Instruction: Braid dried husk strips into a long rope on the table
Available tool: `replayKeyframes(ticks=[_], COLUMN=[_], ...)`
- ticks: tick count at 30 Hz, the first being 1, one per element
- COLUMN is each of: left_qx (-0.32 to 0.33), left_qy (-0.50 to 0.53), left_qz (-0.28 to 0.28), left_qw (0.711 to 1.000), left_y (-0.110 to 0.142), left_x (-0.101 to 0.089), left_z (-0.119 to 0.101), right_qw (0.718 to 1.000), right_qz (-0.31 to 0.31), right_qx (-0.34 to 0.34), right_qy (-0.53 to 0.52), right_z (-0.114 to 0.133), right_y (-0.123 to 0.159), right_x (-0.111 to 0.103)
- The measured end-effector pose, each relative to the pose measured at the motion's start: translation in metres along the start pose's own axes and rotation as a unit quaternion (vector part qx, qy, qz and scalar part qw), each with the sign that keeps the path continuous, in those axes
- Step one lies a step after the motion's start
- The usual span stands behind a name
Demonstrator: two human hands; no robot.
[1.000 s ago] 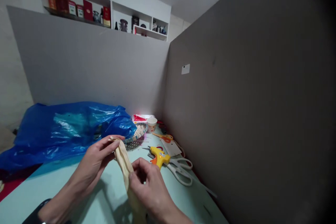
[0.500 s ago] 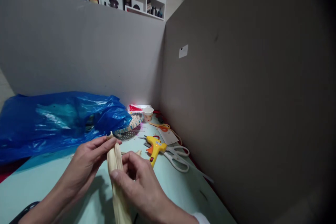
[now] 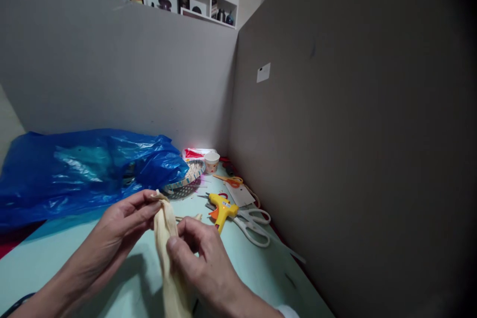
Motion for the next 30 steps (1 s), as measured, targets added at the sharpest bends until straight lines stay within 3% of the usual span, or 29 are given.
replayKeyframes(ticks=[5,9,12,15,19,26,30], left_qx=[0.009,0.049,0.067,0.054,-0.022,-0.099,-0.122], left_qy=[-0.094,-0.268,-0.320,-0.300,-0.227,-0.106,-0.080], left_qz=[-0.006,0.019,0.032,0.056,0.072,0.052,0.046], left_qw=[0.995,0.962,0.945,0.951,0.971,0.988,0.988], left_y=[0.025,0.039,0.045,0.048,0.050,0.054,0.059], left_x=[-0.002,-0.004,-0.005,-0.007,-0.012,-0.018,-0.013], left_z=[0.002,0.010,0.016,0.023,0.041,0.068,0.069], right_qw=[0.999,0.996,0.993,0.994,0.997,0.971,0.986], right_qz=[-0.003,0.012,0.035,0.018,-0.008,0.025,-0.007], right_qx=[-0.038,-0.090,-0.112,-0.106,-0.066,0.063,0.030], right_qy=[0.003,0.020,0.015,-0.002,-0.038,-0.230,-0.166], right_z=[0.013,0.019,0.020,0.018,0.008,-0.019,-0.018], right_y=[0.002,0.006,0.008,0.008,0.005,0.000,0.001], right_x=[-0.003,-0.004,-0.001,-0.001,-0.002,0.009,0.008])
Point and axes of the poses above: each hand's wrist, its own y-axis away from the middle knuckle, its own x-axis out of the palm, z = x × y, the point moved 5 cm from there along -y, towards the middle knuckle, and after that the axes turned 9 degrees about -x, right-handed, at the moved point
